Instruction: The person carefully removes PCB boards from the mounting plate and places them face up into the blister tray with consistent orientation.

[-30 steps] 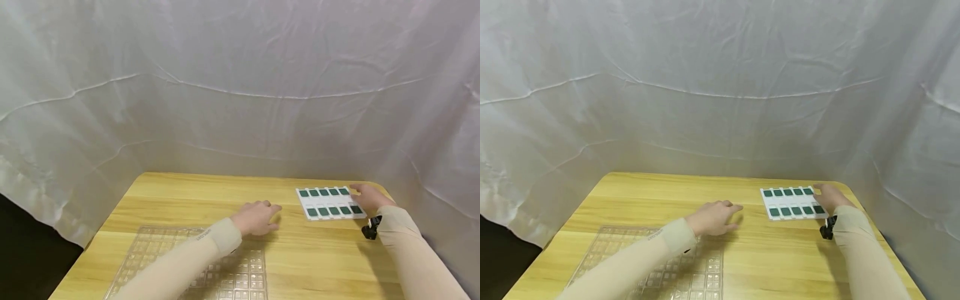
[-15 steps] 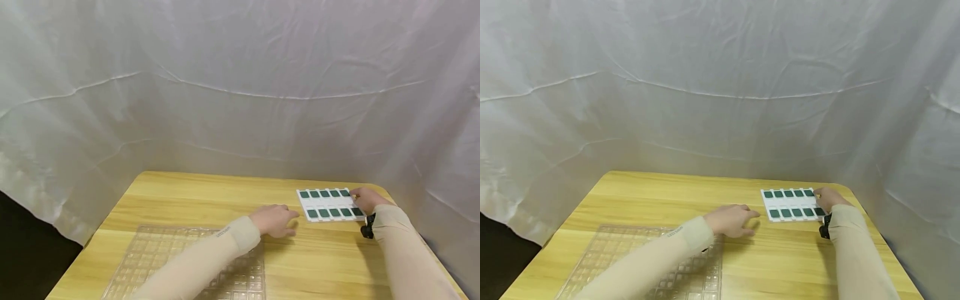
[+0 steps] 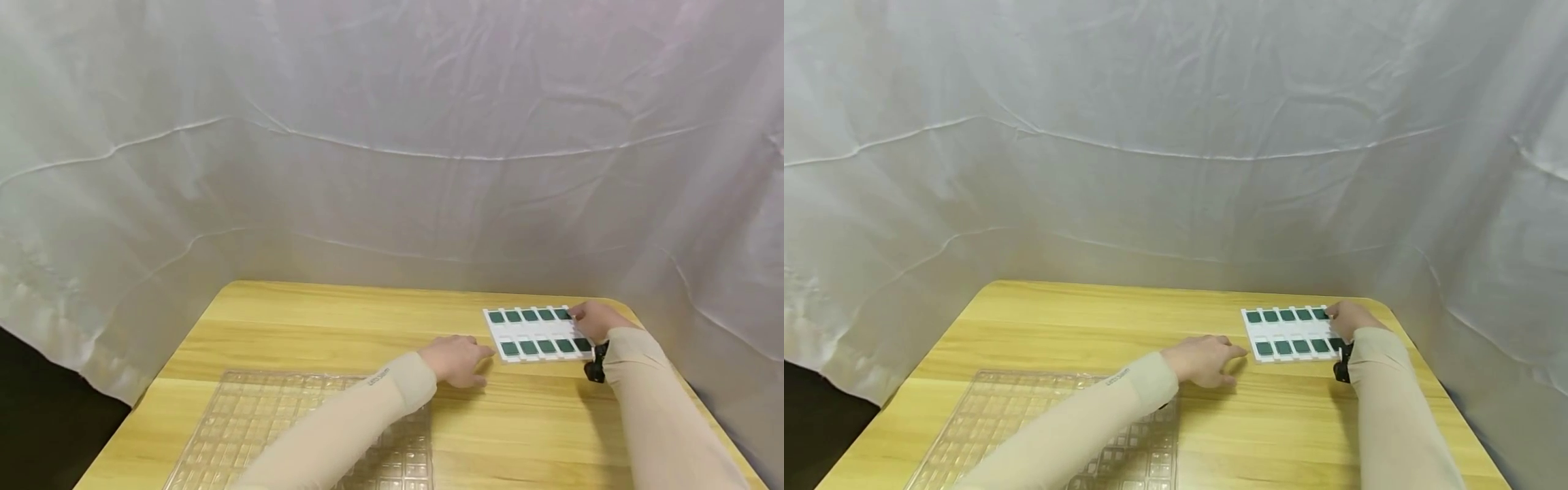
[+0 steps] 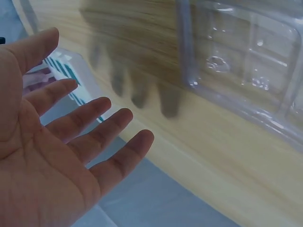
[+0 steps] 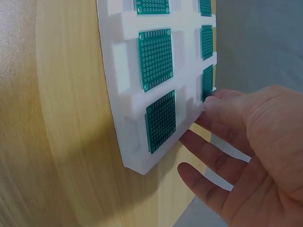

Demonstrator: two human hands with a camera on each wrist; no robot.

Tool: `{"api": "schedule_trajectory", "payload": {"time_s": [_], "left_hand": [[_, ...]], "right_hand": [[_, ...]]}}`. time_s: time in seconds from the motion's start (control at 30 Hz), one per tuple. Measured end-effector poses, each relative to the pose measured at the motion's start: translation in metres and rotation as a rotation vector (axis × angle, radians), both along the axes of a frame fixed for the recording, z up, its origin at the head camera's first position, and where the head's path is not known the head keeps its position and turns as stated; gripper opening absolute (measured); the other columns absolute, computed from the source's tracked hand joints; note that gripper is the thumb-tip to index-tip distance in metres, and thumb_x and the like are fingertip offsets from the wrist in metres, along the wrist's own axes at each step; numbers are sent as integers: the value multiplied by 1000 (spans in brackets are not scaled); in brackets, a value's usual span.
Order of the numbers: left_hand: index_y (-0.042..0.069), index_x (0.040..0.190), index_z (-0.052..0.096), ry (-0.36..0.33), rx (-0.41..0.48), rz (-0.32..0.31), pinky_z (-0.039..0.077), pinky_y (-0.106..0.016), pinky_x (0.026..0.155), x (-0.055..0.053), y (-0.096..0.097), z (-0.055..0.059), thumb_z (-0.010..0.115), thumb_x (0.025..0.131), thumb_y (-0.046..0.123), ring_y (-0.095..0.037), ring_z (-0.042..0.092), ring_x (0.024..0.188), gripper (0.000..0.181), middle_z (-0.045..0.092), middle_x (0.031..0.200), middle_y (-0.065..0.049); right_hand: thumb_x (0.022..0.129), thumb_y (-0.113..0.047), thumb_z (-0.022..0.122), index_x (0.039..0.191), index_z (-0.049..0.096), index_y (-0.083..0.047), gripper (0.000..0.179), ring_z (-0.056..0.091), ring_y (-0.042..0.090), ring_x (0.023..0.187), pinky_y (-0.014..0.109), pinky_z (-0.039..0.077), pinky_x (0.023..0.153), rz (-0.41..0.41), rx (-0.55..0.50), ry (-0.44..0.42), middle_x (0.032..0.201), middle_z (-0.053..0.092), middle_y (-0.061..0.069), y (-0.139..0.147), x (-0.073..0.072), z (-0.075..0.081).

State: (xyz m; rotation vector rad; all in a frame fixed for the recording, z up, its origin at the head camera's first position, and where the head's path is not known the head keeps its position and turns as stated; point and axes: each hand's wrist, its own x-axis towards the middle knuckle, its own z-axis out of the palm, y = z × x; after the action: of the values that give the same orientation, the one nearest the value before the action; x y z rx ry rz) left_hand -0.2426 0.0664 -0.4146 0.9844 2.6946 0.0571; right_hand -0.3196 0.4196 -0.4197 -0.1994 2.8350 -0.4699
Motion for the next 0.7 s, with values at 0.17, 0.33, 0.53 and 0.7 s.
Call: {"api": "schedule_trajectory", "payload": {"time_s": [0.17,0.33,0.53,0.7], "left_hand": [[37,163,43,-10,-25,0,50,-40,117,-1,-2,-5,70,102,49,-15,56,145,68,55,161,7],[37,163,43,12,-33,-26,50,-41,117,-2,-5,-8,69,104,45,-16,57,144,65,57,159,5],[39,163,42,22,-38,-33,52,-43,116,-4,-8,-10,66,106,42,-17,56,145,62,56,160,4],[43,165,38,11,-40,-19,52,-42,115,-3,-7,-13,66,107,38,-17,58,143,64,57,159,4]], "right_hand": [[99,-1,48,144,48,22,52,46,15,59,31,42,54,-23,-61,-33,135,54,50,-1,3,-2],[100,1,47,143,52,19,48,48,22,66,34,44,59,-20,-27,-2,135,55,49,-7,2,-1],[99,1,51,138,60,16,42,59,39,96,41,50,78,-40,36,16,135,59,44,-12,-2,-1],[101,0,54,136,63,15,39,59,37,96,44,52,81,-67,23,4,131,63,41,-13,-4,-5]]}}
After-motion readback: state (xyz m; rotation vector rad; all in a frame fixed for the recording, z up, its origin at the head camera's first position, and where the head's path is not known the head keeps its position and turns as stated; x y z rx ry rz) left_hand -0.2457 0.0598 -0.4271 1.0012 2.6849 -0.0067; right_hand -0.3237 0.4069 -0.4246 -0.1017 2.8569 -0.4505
